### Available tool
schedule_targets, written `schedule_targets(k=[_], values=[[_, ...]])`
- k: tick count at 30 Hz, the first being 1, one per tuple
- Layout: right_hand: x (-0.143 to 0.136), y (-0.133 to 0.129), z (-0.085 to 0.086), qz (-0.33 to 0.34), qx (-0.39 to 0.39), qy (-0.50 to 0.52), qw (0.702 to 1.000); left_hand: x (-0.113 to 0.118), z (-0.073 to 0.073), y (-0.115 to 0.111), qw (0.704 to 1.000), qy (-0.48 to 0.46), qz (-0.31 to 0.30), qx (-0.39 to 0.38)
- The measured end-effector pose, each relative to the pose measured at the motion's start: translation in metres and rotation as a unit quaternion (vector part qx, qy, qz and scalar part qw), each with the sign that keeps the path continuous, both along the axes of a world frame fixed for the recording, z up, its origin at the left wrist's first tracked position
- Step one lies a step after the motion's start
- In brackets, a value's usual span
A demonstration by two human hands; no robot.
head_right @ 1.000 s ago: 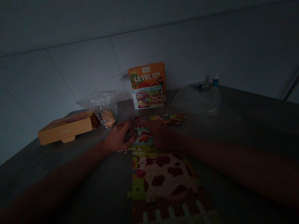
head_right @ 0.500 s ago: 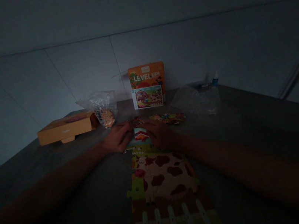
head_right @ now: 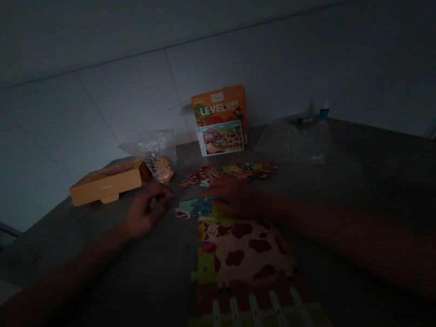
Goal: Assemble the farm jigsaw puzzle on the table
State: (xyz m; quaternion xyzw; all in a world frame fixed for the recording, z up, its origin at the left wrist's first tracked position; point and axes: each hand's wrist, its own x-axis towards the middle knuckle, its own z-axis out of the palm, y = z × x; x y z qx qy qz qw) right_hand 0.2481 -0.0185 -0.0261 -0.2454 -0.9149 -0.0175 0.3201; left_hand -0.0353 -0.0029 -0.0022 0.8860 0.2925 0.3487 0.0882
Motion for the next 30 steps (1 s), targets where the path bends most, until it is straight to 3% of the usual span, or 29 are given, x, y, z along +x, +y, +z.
schedule_targets(k=[3,7,15,25,30], values=[[0.001,-0.002,0.003,0.031,-0.017,-0.019,0.999,0.01,-0.003,-0.011,0.985,0.131,-0.096,0.052],[0.002,-0.007,0.006,0.04,-0.014,-0.038,0.998,0.024,-0.004,-0.012,0.976,0.155,-0.151,0.034],[-0.009,-0.013,0.005,-0.009,0.056,-0.079,0.995,0.02,-0.005,-0.01,0.979,0.137,-0.152,0.023],[-0.007,-0.015,0.006,0.073,0.049,-0.057,0.995,0.026,-0.002,-0.018,0.979,0.161,-0.117,0.048],[-0.007,-0.012,0.002,0.055,0.042,-0.028,0.997,0.028,-0.003,-0.022,0.98,0.16,-0.091,0.073]])
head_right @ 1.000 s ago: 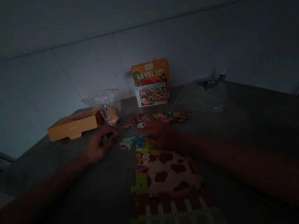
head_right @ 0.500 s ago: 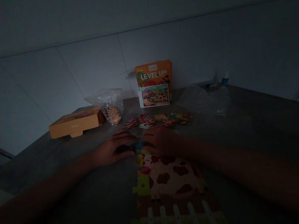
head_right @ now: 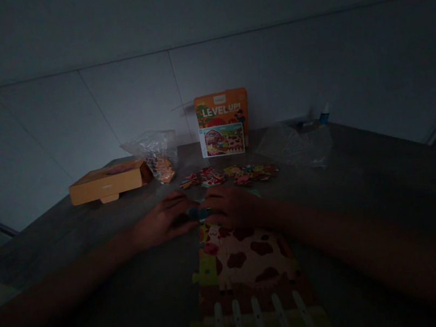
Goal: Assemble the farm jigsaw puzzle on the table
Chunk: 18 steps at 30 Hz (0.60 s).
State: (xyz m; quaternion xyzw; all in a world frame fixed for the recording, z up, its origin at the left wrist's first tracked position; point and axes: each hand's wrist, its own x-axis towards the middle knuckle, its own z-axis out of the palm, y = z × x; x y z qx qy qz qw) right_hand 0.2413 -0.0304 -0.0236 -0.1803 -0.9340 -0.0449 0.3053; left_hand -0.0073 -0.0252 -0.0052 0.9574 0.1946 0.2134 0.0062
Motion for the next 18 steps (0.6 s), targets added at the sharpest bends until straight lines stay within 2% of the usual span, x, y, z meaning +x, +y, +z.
schedule_targets(k=[3,6,8,18], values=[[0.001,0.0,-0.001,-0.04,-0.015,0.03,0.999,-0.003,-0.003,0.005,0.997,-0.07,0.025,0.023],[0.001,0.0,-0.001,-0.083,-0.036,0.033,0.995,-0.009,-0.005,0.013,0.982,-0.165,0.094,0.019],[0.001,0.001,-0.003,-0.1,-0.043,0.023,0.994,-0.013,-0.006,0.019,0.976,-0.181,0.121,0.005],[0.001,0.002,-0.004,-0.101,-0.062,0.009,0.993,-0.014,-0.008,0.016,0.996,-0.078,0.037,0.003]])
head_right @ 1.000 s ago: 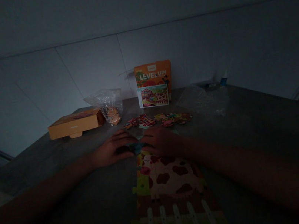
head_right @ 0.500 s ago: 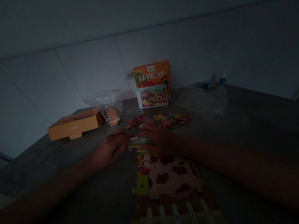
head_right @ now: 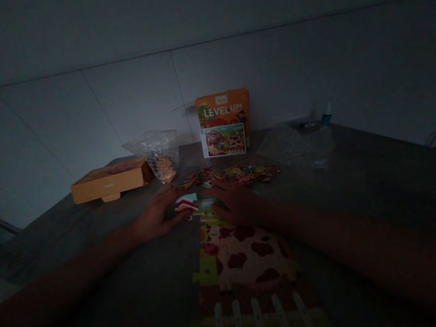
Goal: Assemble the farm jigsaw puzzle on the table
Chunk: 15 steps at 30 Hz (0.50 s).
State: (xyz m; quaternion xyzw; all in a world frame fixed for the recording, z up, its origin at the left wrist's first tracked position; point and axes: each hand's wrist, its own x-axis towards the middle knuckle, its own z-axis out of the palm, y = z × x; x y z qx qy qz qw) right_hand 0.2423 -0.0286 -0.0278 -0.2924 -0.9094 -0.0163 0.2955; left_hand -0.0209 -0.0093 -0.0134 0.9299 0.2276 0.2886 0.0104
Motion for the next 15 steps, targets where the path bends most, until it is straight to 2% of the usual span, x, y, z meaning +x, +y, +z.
schedule_targets(k=[8,12,15], values=[[0.0,0.001,-0.001,-0.007,0.005,-0.008,1.0,0.003,0.0,0.0,1.0,-0.006,0.003,-0.02],[0.0,-0.001,0.001,-0.005,0.004,-0.009,1.0,-0.004,0.001,0.007,0.985,-0.079,0.077,-0.133],[0.0,-0.001,0.002,-0.005,-0.008,-0.01,1.0,-0.018,-0.001,0.021,0.975,-0.072,0.117,-0.174]])
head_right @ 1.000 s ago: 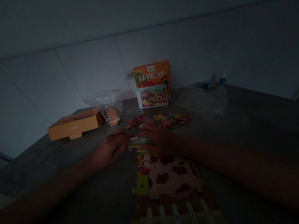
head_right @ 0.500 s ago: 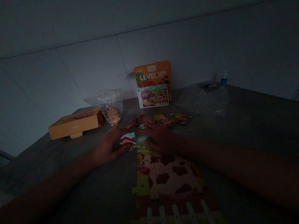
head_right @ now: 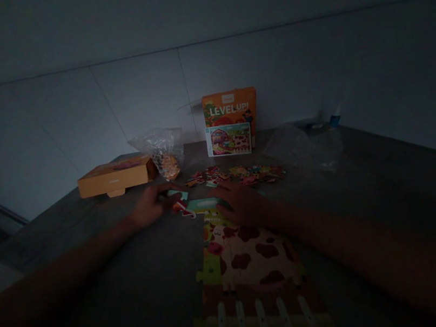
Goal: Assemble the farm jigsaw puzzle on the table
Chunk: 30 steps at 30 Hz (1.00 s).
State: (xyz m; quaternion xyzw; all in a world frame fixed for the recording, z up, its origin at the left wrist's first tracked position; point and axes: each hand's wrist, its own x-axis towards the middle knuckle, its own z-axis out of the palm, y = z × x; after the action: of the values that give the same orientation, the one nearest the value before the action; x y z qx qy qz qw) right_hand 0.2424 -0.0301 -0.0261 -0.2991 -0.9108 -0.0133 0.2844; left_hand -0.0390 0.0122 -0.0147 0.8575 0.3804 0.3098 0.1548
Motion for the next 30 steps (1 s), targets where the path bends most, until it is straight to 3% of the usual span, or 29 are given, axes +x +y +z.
schedule_targets(k=[5,9,11,18,30], values=[[0.001,0.002,-0.003,0.007,-0.006,0.006,1.0,-0.018,-0.001,0.018,0.997,0.052,-0.037,-0.035],[0.001,0.003,-0.004,0.012,-0.009,0.004,1.0,-0.025,0.014,0.01,0.989,0.15,-0.004,0.003],[0.001,0.003,-0.004,0.011,-0.009,0.006,1.0,-0.027,0.021,0.002,0.985,0.168,-0.029,0.009],[0.0,0.002,-0.001,0.012,-0.008,0.007,1.0,-0.022,0.013,0.001,0.977,0.123,-0.171,0.014],[0.001,0.004,-0.004,0.014,-0.01,0.007,1.0,-0.022,0.008,0.008,0.976,0.09,-0.197,0.024]])
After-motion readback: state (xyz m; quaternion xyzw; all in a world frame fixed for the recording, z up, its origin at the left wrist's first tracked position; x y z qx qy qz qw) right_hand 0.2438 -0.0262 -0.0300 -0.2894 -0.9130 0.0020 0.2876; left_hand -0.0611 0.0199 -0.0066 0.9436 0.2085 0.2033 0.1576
